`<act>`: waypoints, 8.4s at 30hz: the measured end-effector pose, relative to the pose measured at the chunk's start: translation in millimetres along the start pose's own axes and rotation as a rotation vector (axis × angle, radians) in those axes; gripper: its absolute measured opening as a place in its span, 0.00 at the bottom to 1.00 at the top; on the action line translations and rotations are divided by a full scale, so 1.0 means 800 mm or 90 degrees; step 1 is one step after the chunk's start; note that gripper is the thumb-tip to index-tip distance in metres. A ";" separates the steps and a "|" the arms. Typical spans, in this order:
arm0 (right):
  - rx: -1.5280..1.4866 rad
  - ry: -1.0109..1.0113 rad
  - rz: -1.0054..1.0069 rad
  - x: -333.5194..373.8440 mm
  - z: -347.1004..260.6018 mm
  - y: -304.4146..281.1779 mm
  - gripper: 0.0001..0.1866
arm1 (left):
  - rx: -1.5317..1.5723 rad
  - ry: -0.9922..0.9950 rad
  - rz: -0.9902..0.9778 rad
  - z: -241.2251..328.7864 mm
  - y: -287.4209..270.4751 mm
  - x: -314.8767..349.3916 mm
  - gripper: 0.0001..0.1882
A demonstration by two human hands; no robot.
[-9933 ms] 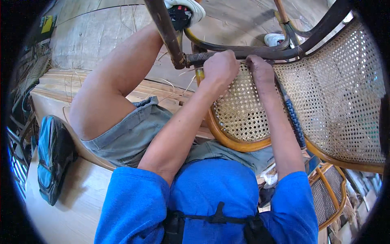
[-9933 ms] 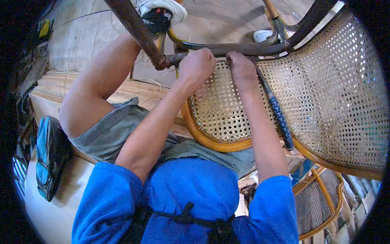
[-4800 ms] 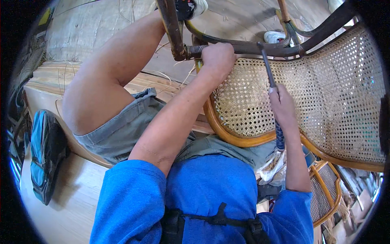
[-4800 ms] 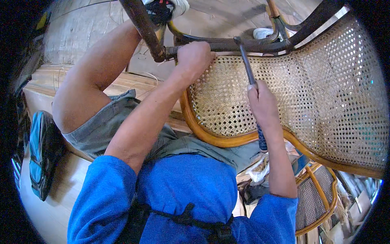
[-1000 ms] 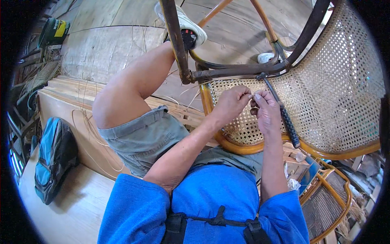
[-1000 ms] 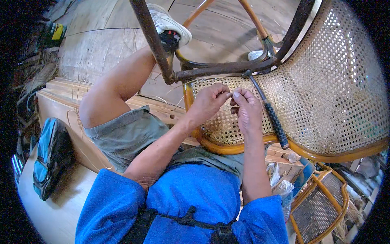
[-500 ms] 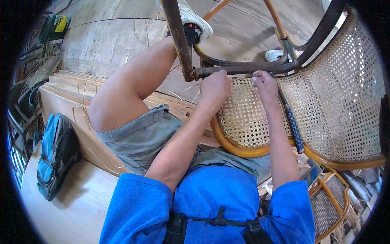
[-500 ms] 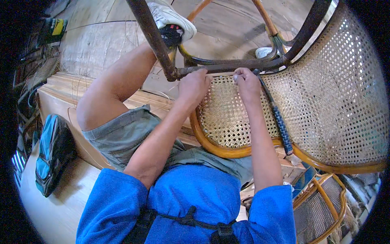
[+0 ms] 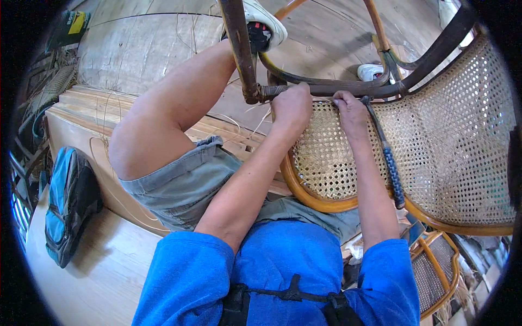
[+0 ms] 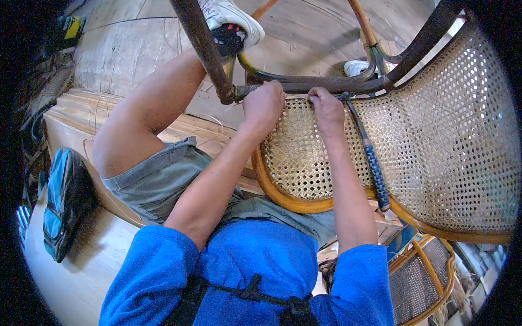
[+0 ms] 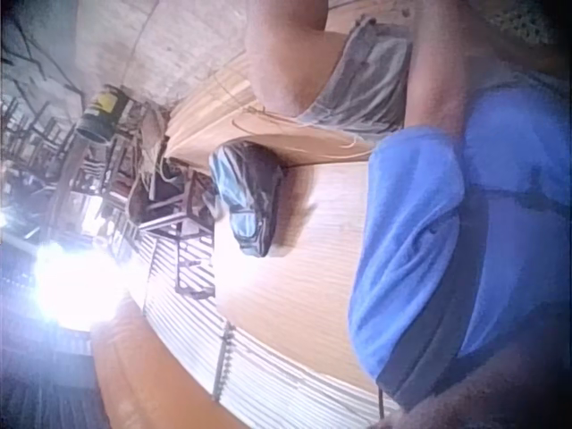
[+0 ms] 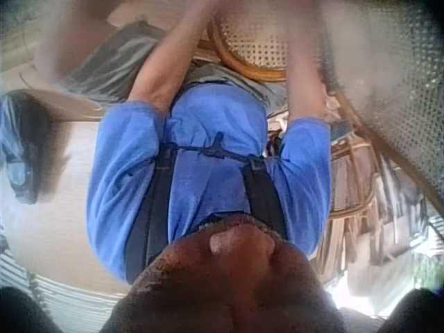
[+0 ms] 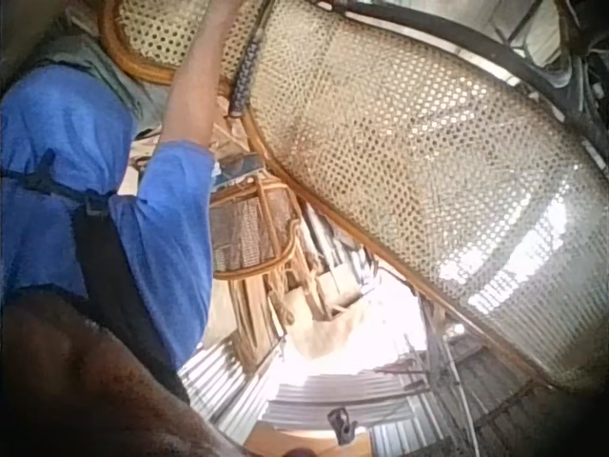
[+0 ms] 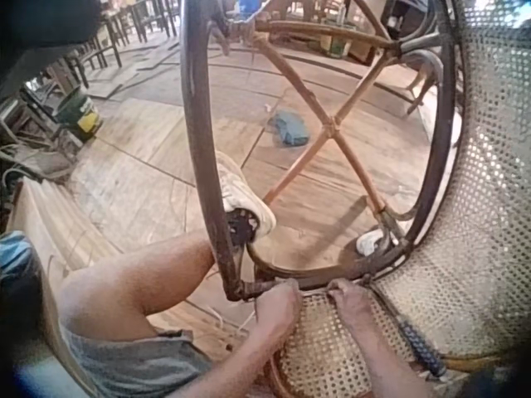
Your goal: The person is weaving a cane seat for a wooden chair. They use a hammer to tap the cane strips into place along the frame and insert new strips by hand to continue the pattern.
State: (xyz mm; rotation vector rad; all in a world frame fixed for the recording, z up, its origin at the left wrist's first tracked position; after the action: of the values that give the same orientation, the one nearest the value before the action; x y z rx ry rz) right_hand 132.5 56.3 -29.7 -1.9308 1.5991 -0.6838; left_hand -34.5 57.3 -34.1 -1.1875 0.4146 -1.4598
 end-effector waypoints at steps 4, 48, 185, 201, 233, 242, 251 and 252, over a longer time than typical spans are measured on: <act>0.028 -0.043 0.008 -0.001 -0.002 0.002 0.06 | -0.011 -0.007 -0.003 -0.002 0.007 -0.003 0.12; 0.028 -0.121 -0.133 0.001 0.000 0.019 0.11 | 0.133 0.054 -0.067 0.024 -0.012 0.024 0.14; -0.556 0.245 0.194 0.102 -0.053 -0.046 0.06 | 0.685 -0.143 -0.624 0.049 0.027 0.115 0.11; -0.602 0.211 0.269 0.080 -0.061 -0.041 0.08 | 0.585 0.059 -0.214 0.053 -0.027 0.086 0.10; -0.159 0.113 -0.008 0.001 0.020 0.010 0.05 | -0.072 0.036 -0.015 0.007 0.007 0.020 0.08; -0.016 0.054 -0.016 -0.005 0.011 0.011 0.08 | -0.063 0.038 -0.003 0.015 -0.002 0.016 0.06; 0.043 0.051 -0.035 -0.006 0.001 0.013 0.08 | -0.055 0.027 -0.015 0.012 0.000 0.009 0.06; 0.063 0.023 -0.035 -0.007 0.002 0.017 0.08 | -0.046 0.025 -0.013 0.011 0.000 0.009 0.06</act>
State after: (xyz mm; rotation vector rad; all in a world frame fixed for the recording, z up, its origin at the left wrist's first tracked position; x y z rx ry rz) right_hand 123.1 59.7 -40.2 -1.9065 1.5093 -0.8096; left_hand -26.3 54.0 -27.4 -1.2248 0.4879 -1.4984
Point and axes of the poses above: each hand's wrist, its own x-axis away from the middle knuckle, its own y-axis out of the palm, z = x × y, the point moved 9 cm from there along -x, towards the middle knuckle, and after that the axes turned 12 degrees about -y, right-handed, at the moved point
